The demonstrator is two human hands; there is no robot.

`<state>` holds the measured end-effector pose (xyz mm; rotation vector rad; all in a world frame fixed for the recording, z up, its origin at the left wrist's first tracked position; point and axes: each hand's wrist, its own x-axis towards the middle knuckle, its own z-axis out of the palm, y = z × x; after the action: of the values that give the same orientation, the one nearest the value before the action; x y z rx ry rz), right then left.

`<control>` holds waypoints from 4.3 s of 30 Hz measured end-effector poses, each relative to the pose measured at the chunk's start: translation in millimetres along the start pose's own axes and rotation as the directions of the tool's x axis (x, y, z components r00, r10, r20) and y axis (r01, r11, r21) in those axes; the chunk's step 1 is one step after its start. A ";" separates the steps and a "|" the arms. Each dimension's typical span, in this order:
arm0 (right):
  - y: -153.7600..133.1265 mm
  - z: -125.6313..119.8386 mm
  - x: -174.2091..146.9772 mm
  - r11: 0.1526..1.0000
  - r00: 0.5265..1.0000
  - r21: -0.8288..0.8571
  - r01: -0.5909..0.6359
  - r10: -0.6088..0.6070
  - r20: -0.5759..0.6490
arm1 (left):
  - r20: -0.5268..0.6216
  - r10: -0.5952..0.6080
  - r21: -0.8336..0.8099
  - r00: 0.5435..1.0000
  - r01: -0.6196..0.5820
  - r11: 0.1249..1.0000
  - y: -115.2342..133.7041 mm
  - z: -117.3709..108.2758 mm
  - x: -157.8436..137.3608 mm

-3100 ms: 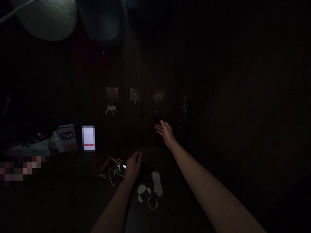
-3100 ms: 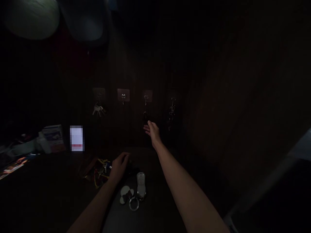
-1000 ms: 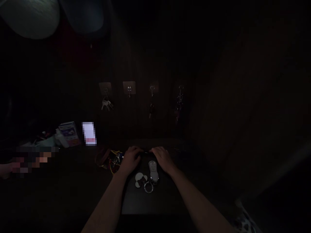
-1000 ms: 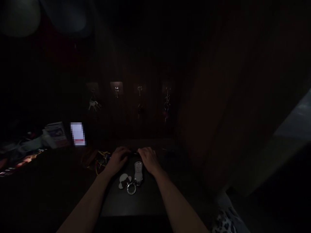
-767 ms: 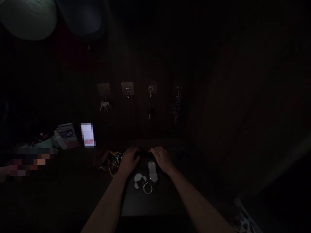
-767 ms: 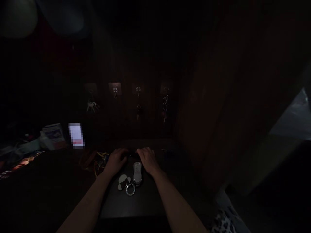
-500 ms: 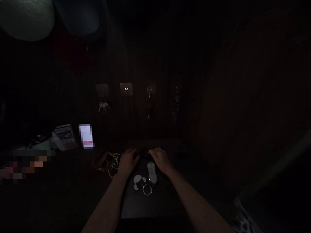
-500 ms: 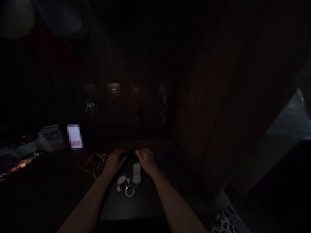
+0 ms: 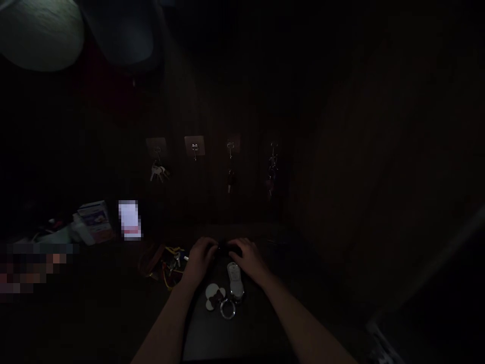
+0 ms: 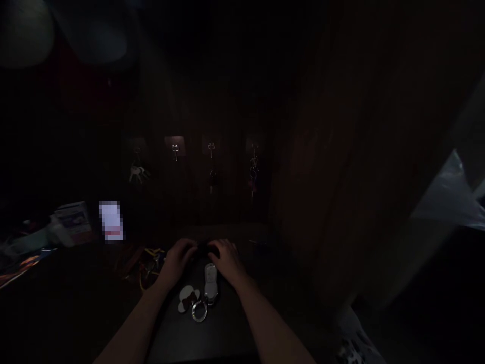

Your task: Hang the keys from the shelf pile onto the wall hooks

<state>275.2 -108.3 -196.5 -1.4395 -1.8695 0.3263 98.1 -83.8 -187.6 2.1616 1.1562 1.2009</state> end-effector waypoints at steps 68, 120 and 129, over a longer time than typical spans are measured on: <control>-17.1 -10.3 8.3 0.455 0.907 0.864 -0.218 0.420 0.008 | 0.397 -0.288 -0.786 0.872 0.484 0.384 21.7 7.5 -1.3; -33.7 -89.8 53.3 0.991 0.937 0.111 0.074 -0.031 -0.349 | -0.053 -0.442 -0.640 0.895 0.310 0.703 -9.9 3.2 12.8; -43.5 -109.1 93.6 0.988 0.926 0.136 0.075 -0.019 -0.378 | -0.037 -0.462 -0.669 0.886 0.321 0.670 -10.9 5.2 14.4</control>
<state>309.4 -62.8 -57.6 -1.2526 -1.5320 0.1474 101.5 -65.5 -190.6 1.2078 1.0054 1.3743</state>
